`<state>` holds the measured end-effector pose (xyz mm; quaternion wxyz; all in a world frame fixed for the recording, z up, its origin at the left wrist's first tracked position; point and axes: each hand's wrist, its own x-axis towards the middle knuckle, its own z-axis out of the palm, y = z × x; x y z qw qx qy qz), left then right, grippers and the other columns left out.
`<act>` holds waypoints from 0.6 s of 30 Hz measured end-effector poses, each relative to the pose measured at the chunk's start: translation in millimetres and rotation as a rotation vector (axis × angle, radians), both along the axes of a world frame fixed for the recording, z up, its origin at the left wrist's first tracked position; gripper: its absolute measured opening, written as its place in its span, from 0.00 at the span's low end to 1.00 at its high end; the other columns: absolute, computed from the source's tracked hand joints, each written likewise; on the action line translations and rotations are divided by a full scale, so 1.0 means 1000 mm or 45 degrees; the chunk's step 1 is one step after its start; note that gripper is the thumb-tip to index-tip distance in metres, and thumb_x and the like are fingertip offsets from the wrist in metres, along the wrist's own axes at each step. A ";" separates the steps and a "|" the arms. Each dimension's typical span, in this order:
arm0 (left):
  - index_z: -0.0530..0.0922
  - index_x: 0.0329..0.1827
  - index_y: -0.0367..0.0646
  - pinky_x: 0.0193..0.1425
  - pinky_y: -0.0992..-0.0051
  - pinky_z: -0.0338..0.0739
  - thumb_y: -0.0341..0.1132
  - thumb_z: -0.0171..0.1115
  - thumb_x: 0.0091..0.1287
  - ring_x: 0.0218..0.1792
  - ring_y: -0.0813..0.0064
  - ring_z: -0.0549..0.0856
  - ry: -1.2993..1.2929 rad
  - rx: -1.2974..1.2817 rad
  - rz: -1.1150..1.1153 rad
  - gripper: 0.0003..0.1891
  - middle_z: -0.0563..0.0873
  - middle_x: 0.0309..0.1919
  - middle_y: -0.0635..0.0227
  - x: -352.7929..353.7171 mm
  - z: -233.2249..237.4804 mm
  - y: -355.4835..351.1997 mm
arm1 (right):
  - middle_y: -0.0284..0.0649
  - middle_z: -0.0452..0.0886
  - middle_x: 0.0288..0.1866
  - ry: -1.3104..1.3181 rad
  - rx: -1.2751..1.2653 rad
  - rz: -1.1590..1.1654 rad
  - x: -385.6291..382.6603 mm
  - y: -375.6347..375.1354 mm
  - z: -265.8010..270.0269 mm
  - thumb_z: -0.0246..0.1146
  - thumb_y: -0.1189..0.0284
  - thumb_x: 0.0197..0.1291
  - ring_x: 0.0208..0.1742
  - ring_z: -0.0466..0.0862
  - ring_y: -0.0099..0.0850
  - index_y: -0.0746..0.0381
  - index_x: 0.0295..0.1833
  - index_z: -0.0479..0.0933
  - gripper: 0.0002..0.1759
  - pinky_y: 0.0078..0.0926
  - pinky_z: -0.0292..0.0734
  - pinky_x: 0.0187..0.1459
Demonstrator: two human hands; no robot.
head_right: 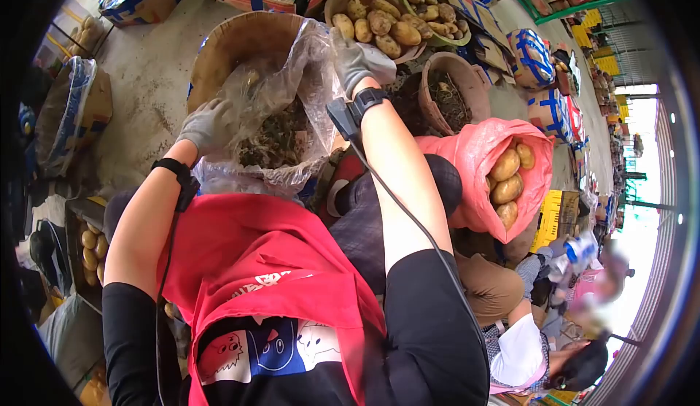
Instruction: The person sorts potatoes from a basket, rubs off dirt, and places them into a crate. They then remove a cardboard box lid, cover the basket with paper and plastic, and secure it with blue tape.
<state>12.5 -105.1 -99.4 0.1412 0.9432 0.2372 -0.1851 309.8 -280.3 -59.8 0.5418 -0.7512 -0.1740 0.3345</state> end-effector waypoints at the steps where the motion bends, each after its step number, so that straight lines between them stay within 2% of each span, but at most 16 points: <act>1: 0.72 0.75 0.55 0.82 0.52 0.58 0.50 0.61 0.66 0.80 0.46 0.62 -0.135 -0.031 0.005 0.32 0.65 0.79 0.54 0.007 -0.009 0.006 | 0.50 0.85 0.57 -0.677 -0.307 -0.044 0.007 0.001 -0.005 0.48 0.38 0.73 0.59 0.85 0.48 0.66 0.65 0.76 0.41 0.41 0.76 0.62; 2: 0.69 0.77 0.52 0.82 0.52 0.58 0.51 0.63 0.65 0.80 0.45 0.61 -0.270 -0.063 0.012 0.36 0.62 0.81 0.55 0.013 -0.015 0.011 | 0.55 0.84 0.57 -0.778 -0.448 -0.013 0.015 -0.001 -0.007 0.50 0.40 0.73 0.60 0.83 0.50 0.66 0.66 0.74 0.39 0.37 0.73 0.63; 3: 0.69 0.77 0.52 0.82 0.52 0.58 0.51 0.63 0.65 0.80 0.45 0.61 -0.259 -0.074 0.009 0.36 0.62 0.81 0.55 0.020 -0.022 0.015 | 0.55 0.84 0.57 -0.767 -0.459 -0.012 0.024 0.001 -0.022 0.50 0.40 0.73 0.60 0.83 0.50 0.66 0.66 0.74 0.39 0.37 0.73 0.63; 5: 0.61 0.81 0.50 0.82 0.53 0.57 0.53 0.62 0.66 0.80 0.43 0.61 -0.358 0.395 0.075 0.40 0.60 0.81 0.52 0.035 -0.033 0.026 | 0.59 0.79 0.65 -1.092 -0.464 0.134 0.039 0.011 -0.046 0.51 0.43 0.72 0.65 0.78 0.59 0.64 0.67 0.73 0.37 0.47 0.72 0.67; 6: 0.58 0.83 0.49 0.82 0.54 0.57 0.53 0.62 0.67 0.79 0.42 0.61 -0.406 0.634 0.106 0.43 0.59 0.82 0.51 0.043 -0.038 0.033 | 0.61 0.73 0.71 -1.178 -0.424 0.156 0.041 0.018 -0.056 0.52 0.42 0.70 0.70 0.74 0.57 0.65 0.69 0.71 0.39 0.47 0.69 0.70; 7: 0.58 0.83 0.49 0.82 0.54 0.57 0.53 0.62 0.67 0.79 0.42 0.61 -0.397 0.635 0.109 0.43 0.59 0.82 0.51 0.054 -0.044 0.046 | 0.61 0.73 0.71 -1.171 -0.421 0.162 0.044 0.027 -0.065 0.52 0.42 0.70 0.70 0.74 0.57 0.65 0.69 0.71 0.39 0.47 0.69 0.70; 9: 0.50 0.85 0.51 0.83 0.56 0.57 0.52 0.61 0.68 0.81 0.45 0.59 -0.464 0.482 0.480 0.46 0.55 0.83 0.51 0.075 -0.063 0.090 | 0.62 0.68 0.75 -1.298 -0.521 0.219 0.059 0.049 -0.099 0.53 0.40 0.68 0.76 0.69 0.55 0.65 0.74 0.66 0.44 0.46 0.67 0.73; 10: 0.54 0.84 0.51 0.76 0.56 0.68 0.52 0.59 0.70 0.75 0.46 0.71 -0.642 0.249 0.559 0.42 0.67 0.78 0.50 0.078 -0.074 0.112 | 0.63 0.66 0.76 -1.198 -0.483 0.248 0.074 0.060 -0.117 0.54 0.39 0.67 0.77 0.67 0.56 0.65 0.76 0.65 0.46 0.46 0.66 0.74; 11: 0.54 0.84 0.51 0.76 0.56 0.68 0.52 0.59 0.70 0.75 0.46 0.71 -0.623 0.256 0.566 0.42 0.67 0.78 0.50 0.081 -0.077 0.123 | 0.63 0.64 0.78 -1.097 -0.448 0.272 0.094 0.071 -0.143 0.54 0.38 0.66 0.79 0.65 0.56 0.65 0.77 0.63 0.48 0.46 0.65 0.75; 12: 0.59 0.81 0.51 0.71 0.56 0.72 0.52 0.58 0.71 0.70 0.45 0.76 -0.448 0.123 0.668 0.37 0.74 0.72 0.50 0.084 -0.075 0.134 | 0.64 0.65 0.77 -1.187 -0.543 0.446 0.111 0.078 -0.151 0.54 0.37 0.66 0.79 0.65 0.57 0.65 0.77 0.63 0.49 0.46 0.65 0.75; 13: 0.65 0.78 0.51 0.65 0.56 0.77 0.51 0.57 0.72 0.65 0.44 0.81 -0.273 -0.009 0.771 0.33 0.81 0.66 0.51 0.085 -0.072 0.145 | 0.64 0.68 0.75 -1.088 -0.566 0.429 0.122 0.081 -0.161 0.51 0.34 0.65 0.76 0.68 0.59 0.64 0.77 0.63 0.50 0.47 0.66 0.74; 14: 0.65 0.78 0.51 0.65 0.56 0.77 0.51 0.57 0.72 0.65 0.44 0.81 -0.251 -0.004 0.781 0.33 0.81 0.66 0.51 0.084 -0.070 0.154 | 0.65 0.71 0.73 -0.991 -0.590 0.407 0.131 0.086 -0.167 0.48 0.32 0.65 0.74 0.71 0.62 0.63 0.78 0.63 0.51 0.48 0.67 0.73; 16: 0.75 0.70 0.52 0.60 0.59 0.79 0.53 0.57 0.74 0.55 0.54 0.88 -0.143 -0.040 0.818 0.26 0.89 0.54 0.57 0.077 -0.070 0.165 | 0.68 0.78 0.63 -0.914 -0.761 0.389 0.139 0.085 -0.157 0.39 0.27 0.66 0.67 0.77 0.63 0.66 0.68 0.76 0.54 0.49 0.70 0.70; 17: 0.75 0.70 0.52 0.60 0.59 0.79 0.53 0.57 0.74 0.55 0.54 0.88 -0.119 -0.037 0.819 0.26 0.89 0.54 0.57 0.070 -0.080 0.172 | 0.69 0.79 0.60 -0.819 -0.805 0.379 0.125 0.086 -0.111 0.36 0.26 0.66 0.66 0.77 0.63 0.69 0.64 0.79 0.56 0.49 0.70 0.69; 18: 0.76 0.69 0.50 0.60 0.62 0.78 0.54 0.57 0.75 0.54 0.62 0.86 -0.321 -0.235 0.805 0.25 0.89 0.54 0.60 0.062 -0.094 0.180 | 0.69 0.79 0.60 -0.800 -0.806 0.384 0.126 0.090 -0.108 0.36 0.26 0.66 0.66 0.77 0.63 0.69 0.64 0.79 0.56 0.49 0.70 0.69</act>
